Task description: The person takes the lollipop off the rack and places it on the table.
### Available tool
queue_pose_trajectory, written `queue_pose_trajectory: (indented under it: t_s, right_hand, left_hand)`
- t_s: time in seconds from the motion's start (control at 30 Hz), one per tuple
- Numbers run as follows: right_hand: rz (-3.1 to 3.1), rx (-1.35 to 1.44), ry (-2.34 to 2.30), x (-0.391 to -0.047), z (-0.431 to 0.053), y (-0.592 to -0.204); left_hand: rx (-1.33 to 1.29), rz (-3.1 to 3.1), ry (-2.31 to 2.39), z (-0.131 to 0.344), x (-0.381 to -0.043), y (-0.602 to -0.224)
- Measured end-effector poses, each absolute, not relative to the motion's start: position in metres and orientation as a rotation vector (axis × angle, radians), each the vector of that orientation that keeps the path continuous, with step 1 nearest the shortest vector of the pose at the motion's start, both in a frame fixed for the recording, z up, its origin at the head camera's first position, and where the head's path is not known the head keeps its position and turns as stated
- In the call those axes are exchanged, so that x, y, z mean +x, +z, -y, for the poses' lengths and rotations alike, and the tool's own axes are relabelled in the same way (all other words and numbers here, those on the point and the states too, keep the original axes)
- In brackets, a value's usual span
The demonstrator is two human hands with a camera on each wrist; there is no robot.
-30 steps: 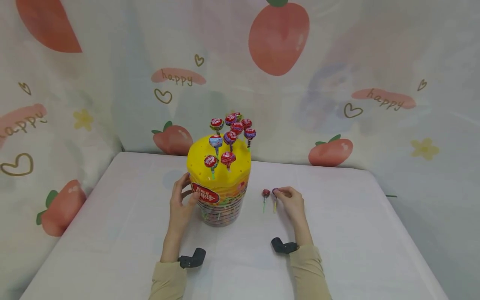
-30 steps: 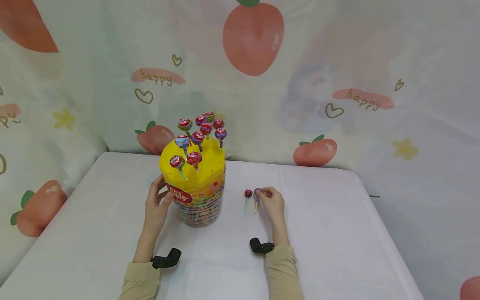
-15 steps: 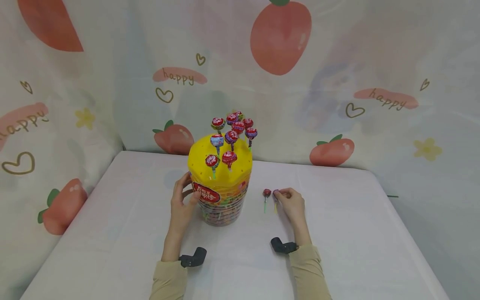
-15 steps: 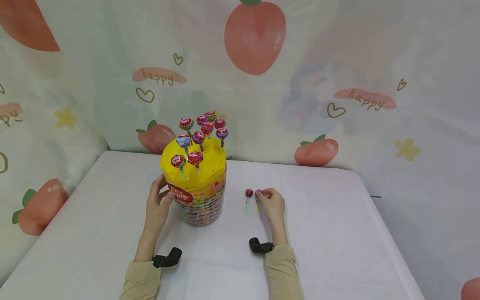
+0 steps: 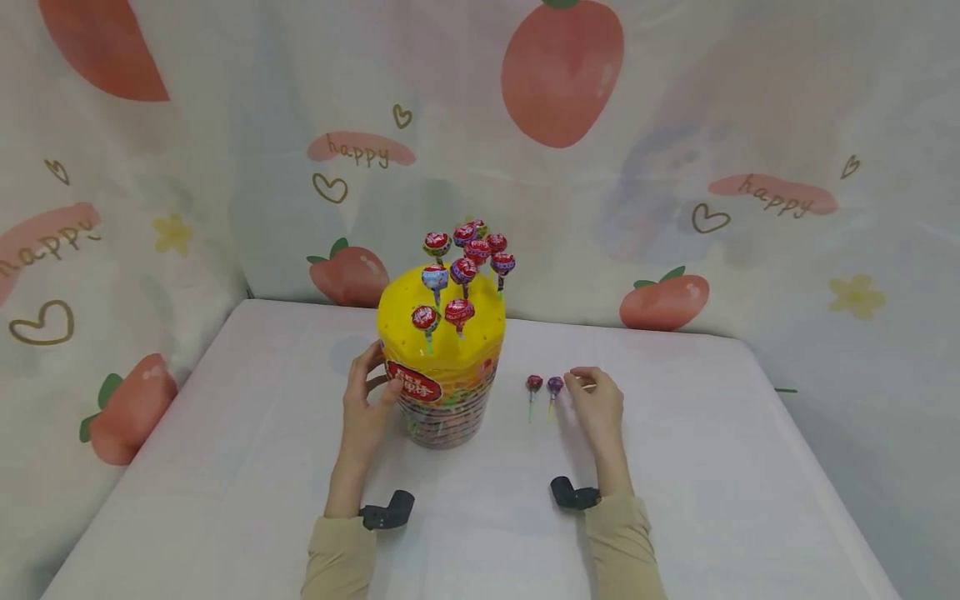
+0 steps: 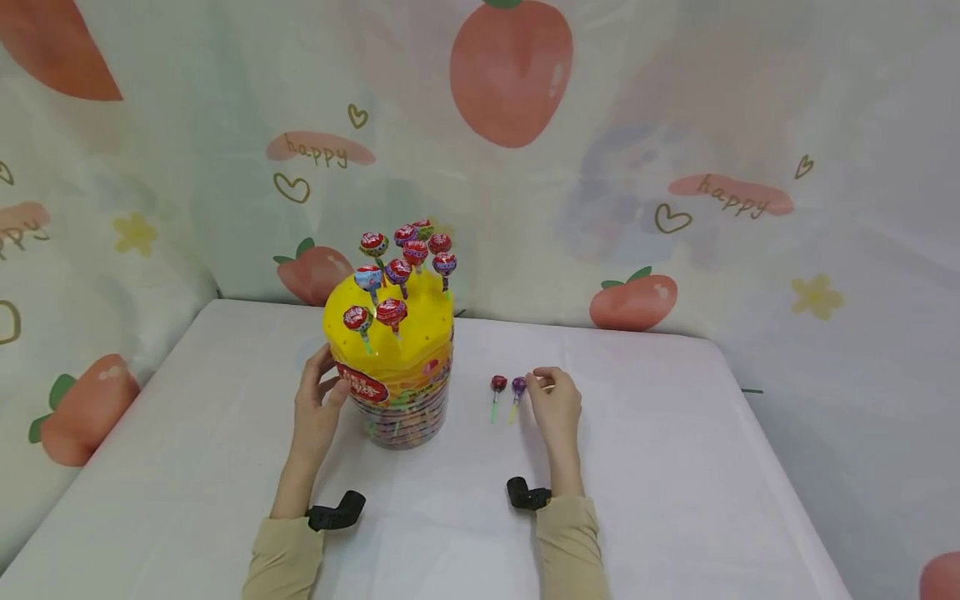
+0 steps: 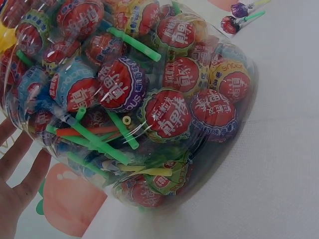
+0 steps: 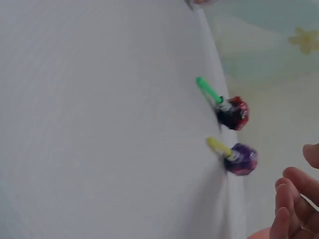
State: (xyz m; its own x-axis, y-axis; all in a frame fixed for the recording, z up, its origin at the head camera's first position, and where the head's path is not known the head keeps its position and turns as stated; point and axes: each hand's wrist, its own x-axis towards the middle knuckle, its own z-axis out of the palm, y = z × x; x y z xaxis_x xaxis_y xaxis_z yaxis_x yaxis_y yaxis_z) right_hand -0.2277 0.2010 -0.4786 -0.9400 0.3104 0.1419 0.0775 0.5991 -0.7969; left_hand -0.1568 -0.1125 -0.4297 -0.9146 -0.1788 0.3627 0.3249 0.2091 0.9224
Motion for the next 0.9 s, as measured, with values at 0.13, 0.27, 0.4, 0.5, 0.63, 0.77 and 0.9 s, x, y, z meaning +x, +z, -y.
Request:
queue_pose_trajectory:
  t_s: [0.13,0.27,0.4,0.5,0.63,0.77,0.9]
  right_hand:
    - [2.489,-0.245,1.216,-0.219,-0.195,-0.462]
    - [2.395,-0.151,1.228,-0.207,-0.185,-0.440]
    - [2.285,-0.032,1.308,-0.192,-0.172,-0.415]
    - [2.192,0.081,1.396,-0.179,-0.161,-0.397]
    - [2.097,0.203,1.484,-0.161,-0.146,-0.377]
    - [2.035,0.311,1.574,-0.145,-0.130,-0.363]
    - [1.995,0.438,1.654,-0.136,-0.113,-0.355]
  left_hand:
    - [-0.128,2.109,-1.741,0.113,-0.157,-0.429]
    - [-0.145,2.091,-1.743,0.114,-0.157,-0.428]
    - [-0.145,2.091,-1.743,0.114,-0.158,-0.428]
    - [-0.143,2.097,-1.737,0.114,-0.158,-0.428]
    - [-0.163,2.091,-1.737,0.113,-0.158,-0.428]
    - [-0.168,2.088,-1.736,0.113,-0.158,-0.429]
    - [-0.157,2.089,-1.731,0.113,-0.157,-0.431]
